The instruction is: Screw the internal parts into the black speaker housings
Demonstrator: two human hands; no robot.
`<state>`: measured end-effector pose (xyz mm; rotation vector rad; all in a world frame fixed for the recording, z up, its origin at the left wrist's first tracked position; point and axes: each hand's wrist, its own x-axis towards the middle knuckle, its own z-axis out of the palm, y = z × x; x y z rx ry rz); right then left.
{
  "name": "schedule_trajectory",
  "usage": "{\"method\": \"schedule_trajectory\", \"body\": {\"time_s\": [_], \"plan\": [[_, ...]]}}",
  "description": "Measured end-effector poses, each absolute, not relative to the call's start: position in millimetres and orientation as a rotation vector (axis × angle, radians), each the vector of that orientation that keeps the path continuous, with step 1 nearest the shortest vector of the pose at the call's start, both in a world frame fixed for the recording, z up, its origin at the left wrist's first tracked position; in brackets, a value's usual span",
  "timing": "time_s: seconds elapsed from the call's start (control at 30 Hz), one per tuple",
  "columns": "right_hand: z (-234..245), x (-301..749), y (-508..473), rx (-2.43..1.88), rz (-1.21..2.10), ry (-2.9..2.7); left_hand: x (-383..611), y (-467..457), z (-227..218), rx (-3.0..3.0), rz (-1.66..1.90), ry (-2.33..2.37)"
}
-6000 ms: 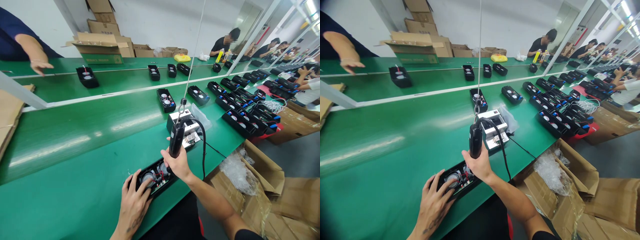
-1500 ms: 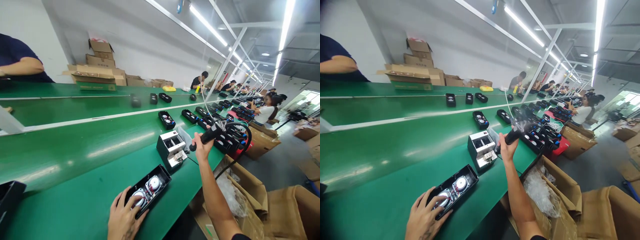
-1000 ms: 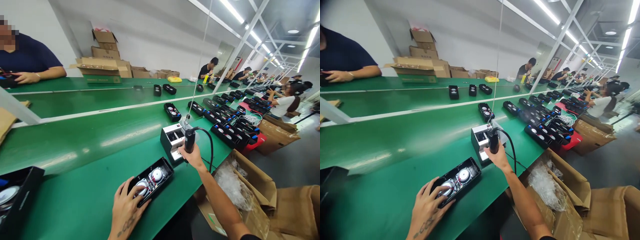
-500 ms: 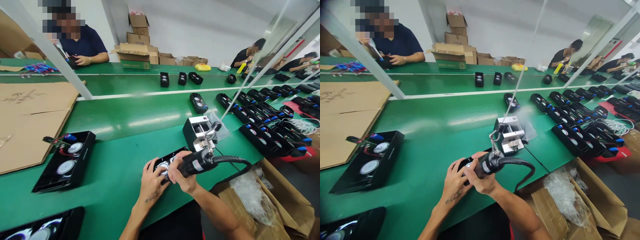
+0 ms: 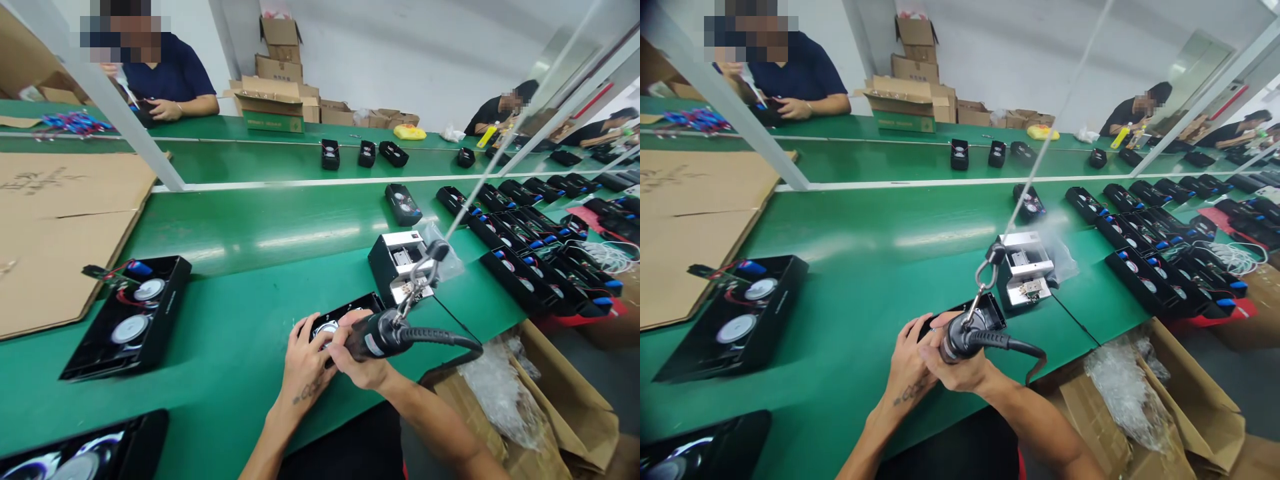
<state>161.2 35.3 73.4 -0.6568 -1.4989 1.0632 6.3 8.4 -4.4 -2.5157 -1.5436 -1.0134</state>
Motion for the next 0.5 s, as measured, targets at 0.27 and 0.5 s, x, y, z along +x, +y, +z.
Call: {"method": "schedule_trajectory", "body": {"time_s": [0.27, 0.5], "plan": [[74.0, 160.2, 35.3, -0.688, 0.996, -1.509, 6.2, 8.3, -5.2, -2.516, -0.989, -1.540], [80.7, 163.8, 35.7, -0.695, 0.951, -1.602, 6.7, 8.4, -4.5, -2.506, -1.051, -1.538]]}}
